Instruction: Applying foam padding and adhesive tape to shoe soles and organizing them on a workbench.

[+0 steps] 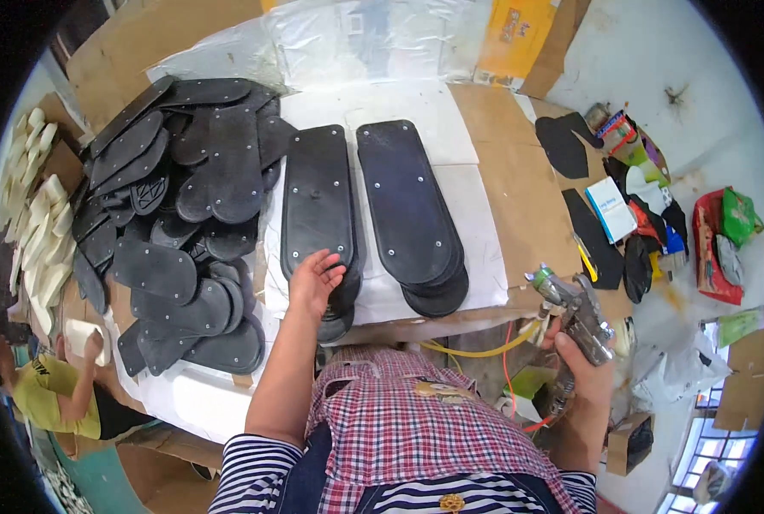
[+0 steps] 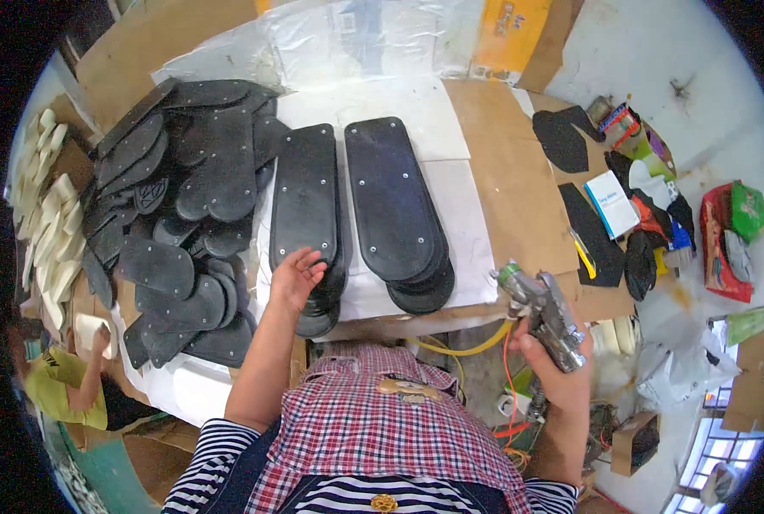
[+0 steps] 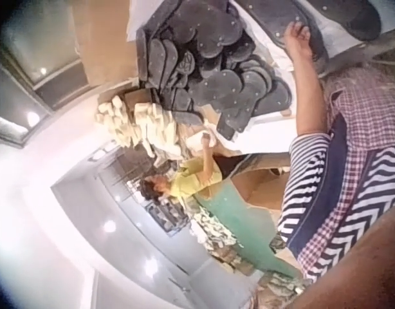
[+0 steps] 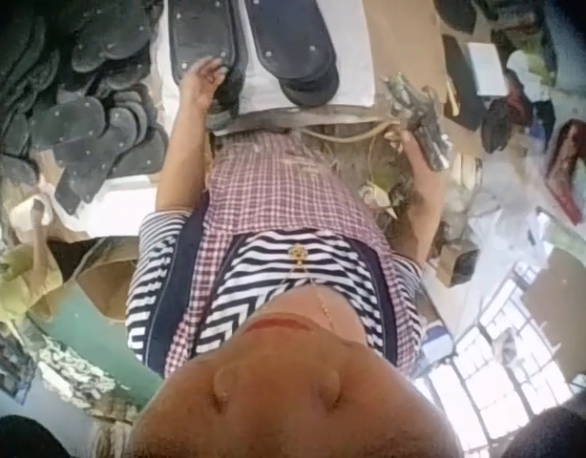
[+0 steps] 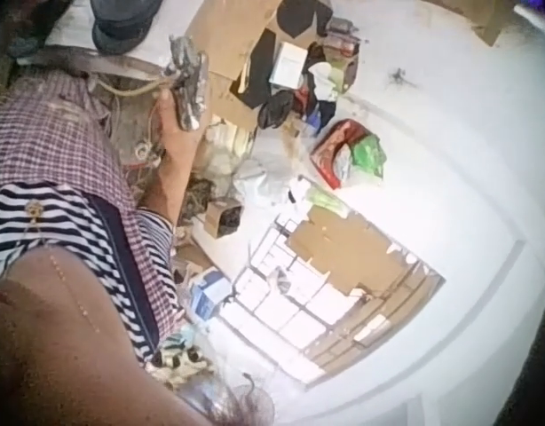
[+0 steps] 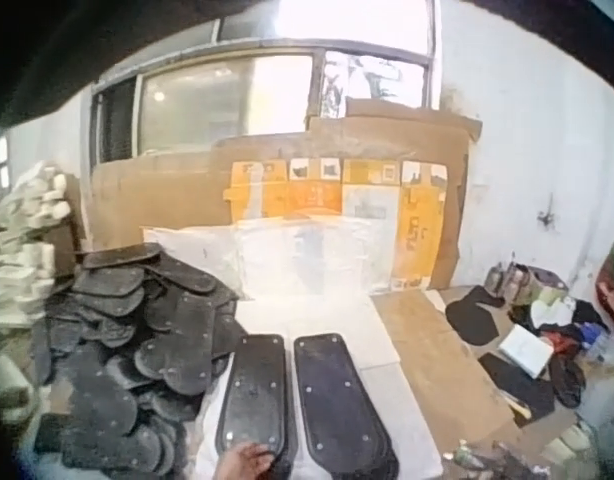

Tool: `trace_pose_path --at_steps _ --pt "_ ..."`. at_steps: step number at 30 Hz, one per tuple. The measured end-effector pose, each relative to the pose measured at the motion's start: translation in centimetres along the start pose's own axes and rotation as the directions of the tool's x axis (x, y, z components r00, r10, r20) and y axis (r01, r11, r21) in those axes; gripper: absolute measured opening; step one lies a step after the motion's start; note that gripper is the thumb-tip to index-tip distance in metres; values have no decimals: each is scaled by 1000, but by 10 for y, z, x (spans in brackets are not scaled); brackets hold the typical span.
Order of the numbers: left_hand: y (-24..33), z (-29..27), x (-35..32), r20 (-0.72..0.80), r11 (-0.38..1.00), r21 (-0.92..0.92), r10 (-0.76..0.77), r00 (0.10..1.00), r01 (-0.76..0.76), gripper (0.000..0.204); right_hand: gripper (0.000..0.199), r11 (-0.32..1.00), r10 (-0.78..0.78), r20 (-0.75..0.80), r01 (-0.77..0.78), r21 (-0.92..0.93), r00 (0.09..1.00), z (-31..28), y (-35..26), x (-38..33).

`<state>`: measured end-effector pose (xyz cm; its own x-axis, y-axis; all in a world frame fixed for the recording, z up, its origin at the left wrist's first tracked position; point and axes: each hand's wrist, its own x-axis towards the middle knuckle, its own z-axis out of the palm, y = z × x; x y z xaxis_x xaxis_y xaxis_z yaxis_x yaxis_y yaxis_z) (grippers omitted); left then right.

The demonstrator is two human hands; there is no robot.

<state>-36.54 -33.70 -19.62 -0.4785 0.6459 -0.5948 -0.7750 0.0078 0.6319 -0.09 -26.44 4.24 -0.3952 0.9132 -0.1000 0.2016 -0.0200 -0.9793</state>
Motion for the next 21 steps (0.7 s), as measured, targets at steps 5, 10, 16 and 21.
trace_pose_path --at_steps 5,10,16,21 --pt "-4 -5 10 -52 999 40 18 998 -16 30 55 980 16 67 -3 -199 998 -41 8 -30" --pt "-13 -1 19 -97 993 119 30 995 -18 28 59 986 134 276 -100 -133 952 -50 11 -47" --pt "-20 25 24 -123 982 185 0 992 23 23 73 982 144 81 -133 -133 986 -65 11 -46" --pt "-19 44 21 -138 964 261 -3 990 39 23 69 960 120 302 -32 -279 946 -87 22 -52"
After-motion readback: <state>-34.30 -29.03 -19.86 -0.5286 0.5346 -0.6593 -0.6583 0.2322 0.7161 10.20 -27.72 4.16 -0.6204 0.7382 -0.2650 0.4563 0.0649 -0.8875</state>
